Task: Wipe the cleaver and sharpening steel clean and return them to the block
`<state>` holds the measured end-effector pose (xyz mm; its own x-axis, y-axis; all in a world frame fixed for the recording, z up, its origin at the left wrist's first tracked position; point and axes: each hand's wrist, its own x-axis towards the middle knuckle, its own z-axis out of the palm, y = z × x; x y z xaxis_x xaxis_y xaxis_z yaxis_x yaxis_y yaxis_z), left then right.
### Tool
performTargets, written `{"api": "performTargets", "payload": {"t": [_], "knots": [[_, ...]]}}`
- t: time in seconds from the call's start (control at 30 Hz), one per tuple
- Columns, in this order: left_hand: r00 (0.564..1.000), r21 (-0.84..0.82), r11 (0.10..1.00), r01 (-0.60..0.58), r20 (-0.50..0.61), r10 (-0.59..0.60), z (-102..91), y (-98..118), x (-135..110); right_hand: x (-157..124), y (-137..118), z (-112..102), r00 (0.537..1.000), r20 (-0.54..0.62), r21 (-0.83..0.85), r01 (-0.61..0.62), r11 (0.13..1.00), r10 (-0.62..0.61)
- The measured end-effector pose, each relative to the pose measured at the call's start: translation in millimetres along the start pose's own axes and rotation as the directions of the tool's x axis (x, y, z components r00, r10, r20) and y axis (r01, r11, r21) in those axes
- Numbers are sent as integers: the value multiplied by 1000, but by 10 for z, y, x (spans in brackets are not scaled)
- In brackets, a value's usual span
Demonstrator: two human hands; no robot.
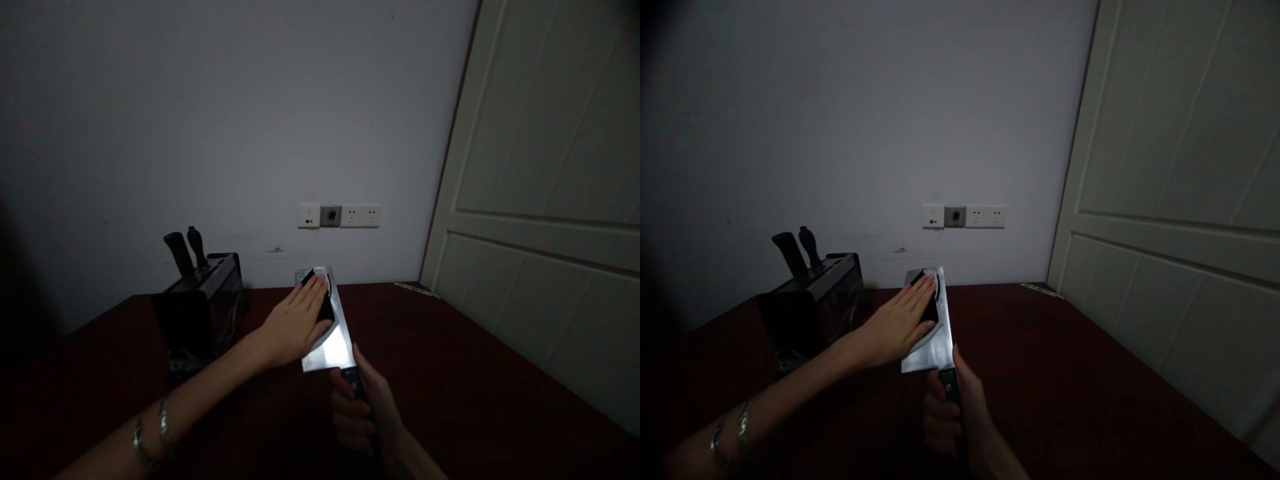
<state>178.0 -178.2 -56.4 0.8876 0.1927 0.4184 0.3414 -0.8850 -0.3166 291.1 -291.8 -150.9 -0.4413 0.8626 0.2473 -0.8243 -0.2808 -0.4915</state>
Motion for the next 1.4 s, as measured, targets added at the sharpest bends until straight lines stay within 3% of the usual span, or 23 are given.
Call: {"api": "performTargets", "payload": {"t": [0.1,0.33,0.57,0.73,0.97,1.2,1.4], "knots": [[1000,2,1000,19,8,-19,16,-35,34,11,-7,-15,1000,17,5,-4,1000,4],[990,-14,990,-141,-5,141,15,236,-149,19,-16,-25,998,69,8,-11,1000,10],[999,-9,1000,-9,-34,9,86,158,3,28,-4,-15,1000,-1,-23,-12,1000,12],[997,14,997,-77,-29,77,44,367,-45,32,-22,-19,999,-27,-44,-36,998,35],[998,-7,999,38,-52,-38,61,167,95,28,7,55,999,-48,-22,-16,1000,15],[998,33,998,-49,-43,50,24,363,-9,26,30,6,998,-61,-58,9,998,-12],[996,65,997,49,-82,-44,11,244,61,39,72,53,992,-114,-93,36,995,-47]]}}
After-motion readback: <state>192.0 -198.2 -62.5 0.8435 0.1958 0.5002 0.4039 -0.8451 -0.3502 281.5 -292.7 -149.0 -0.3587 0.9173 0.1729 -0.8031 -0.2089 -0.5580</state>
